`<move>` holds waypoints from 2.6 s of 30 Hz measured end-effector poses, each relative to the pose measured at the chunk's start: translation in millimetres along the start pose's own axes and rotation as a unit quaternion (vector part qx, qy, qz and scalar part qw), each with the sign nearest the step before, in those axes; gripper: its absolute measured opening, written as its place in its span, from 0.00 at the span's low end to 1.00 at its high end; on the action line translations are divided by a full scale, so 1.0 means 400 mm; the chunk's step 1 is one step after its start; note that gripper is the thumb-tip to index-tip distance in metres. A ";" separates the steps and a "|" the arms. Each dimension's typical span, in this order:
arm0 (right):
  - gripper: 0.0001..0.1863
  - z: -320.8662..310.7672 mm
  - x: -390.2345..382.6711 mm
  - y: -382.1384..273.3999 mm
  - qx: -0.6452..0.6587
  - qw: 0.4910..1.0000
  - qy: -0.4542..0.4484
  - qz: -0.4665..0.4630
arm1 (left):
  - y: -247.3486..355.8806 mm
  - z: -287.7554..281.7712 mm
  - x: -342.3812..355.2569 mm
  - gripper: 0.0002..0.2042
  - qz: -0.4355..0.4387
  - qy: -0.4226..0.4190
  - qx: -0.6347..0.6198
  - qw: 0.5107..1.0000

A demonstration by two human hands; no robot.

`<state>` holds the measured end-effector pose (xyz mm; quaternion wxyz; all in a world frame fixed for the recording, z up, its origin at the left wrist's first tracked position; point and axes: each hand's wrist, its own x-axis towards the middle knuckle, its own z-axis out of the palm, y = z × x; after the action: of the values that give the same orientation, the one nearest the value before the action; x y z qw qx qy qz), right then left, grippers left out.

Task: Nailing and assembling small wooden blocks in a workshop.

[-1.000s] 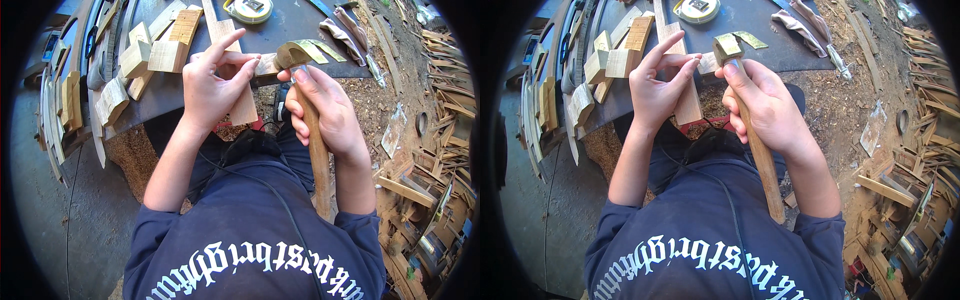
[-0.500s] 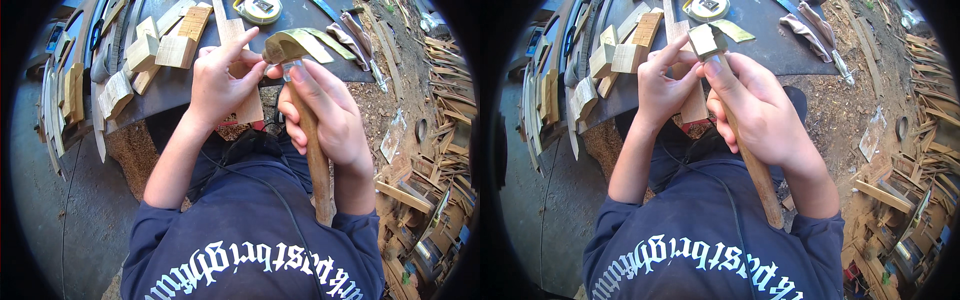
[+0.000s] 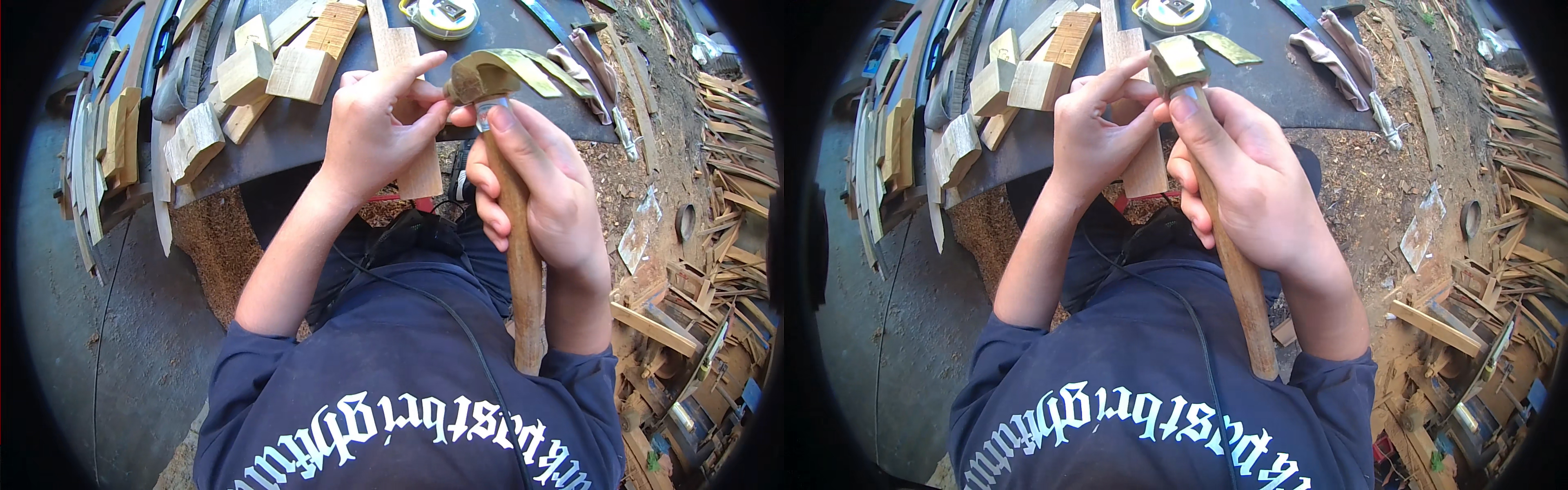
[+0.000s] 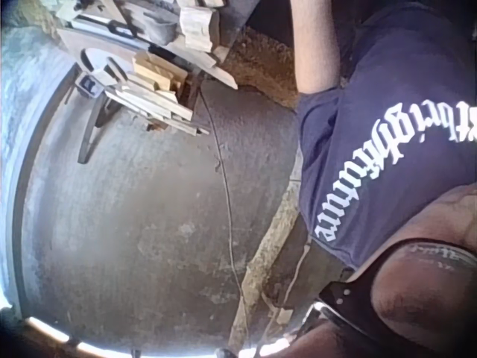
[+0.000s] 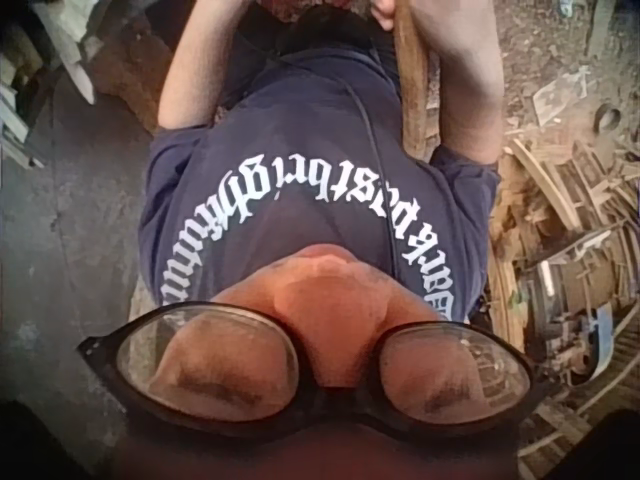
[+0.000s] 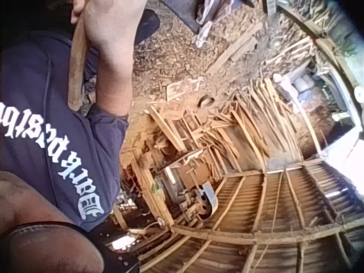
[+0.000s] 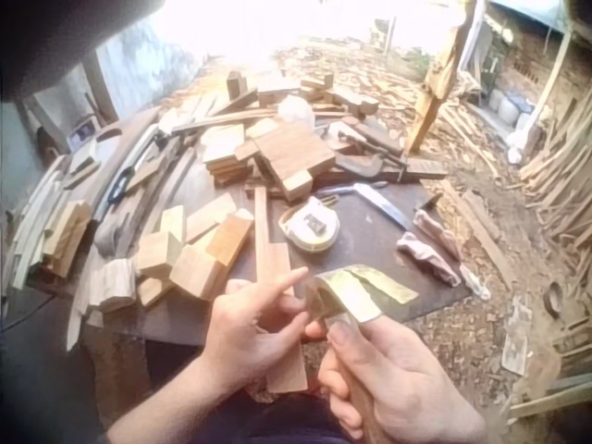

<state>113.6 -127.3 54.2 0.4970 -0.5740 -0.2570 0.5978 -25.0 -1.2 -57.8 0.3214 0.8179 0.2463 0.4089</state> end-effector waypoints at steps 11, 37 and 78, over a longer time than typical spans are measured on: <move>0.22 0.000 0.002 -0.006 0.015 1.000 -0.001 0.002 | 0.013 -0.009 0.009 0.22 -0.013 -0.021 0.019 1.000; 0.26 0.048 -0.033 -0.035 -0.004 0.996 0.050 -0.067 | 0.021 -0.011 0.013 0.27 -0.010 -0.015 0.032 0.999; 0.25 -0.047 -0.050 -0.024 0.056 0.991 0.071 -0.099 | 0.035 -0.033 0.028 0.26 -0.007 -0.081 0.072 0.994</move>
<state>130.9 -146.6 67.4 0.6022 -0.5578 -0.2428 0.5169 -27.9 1.1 -35.7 0.2835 0.8674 0.2540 0.3206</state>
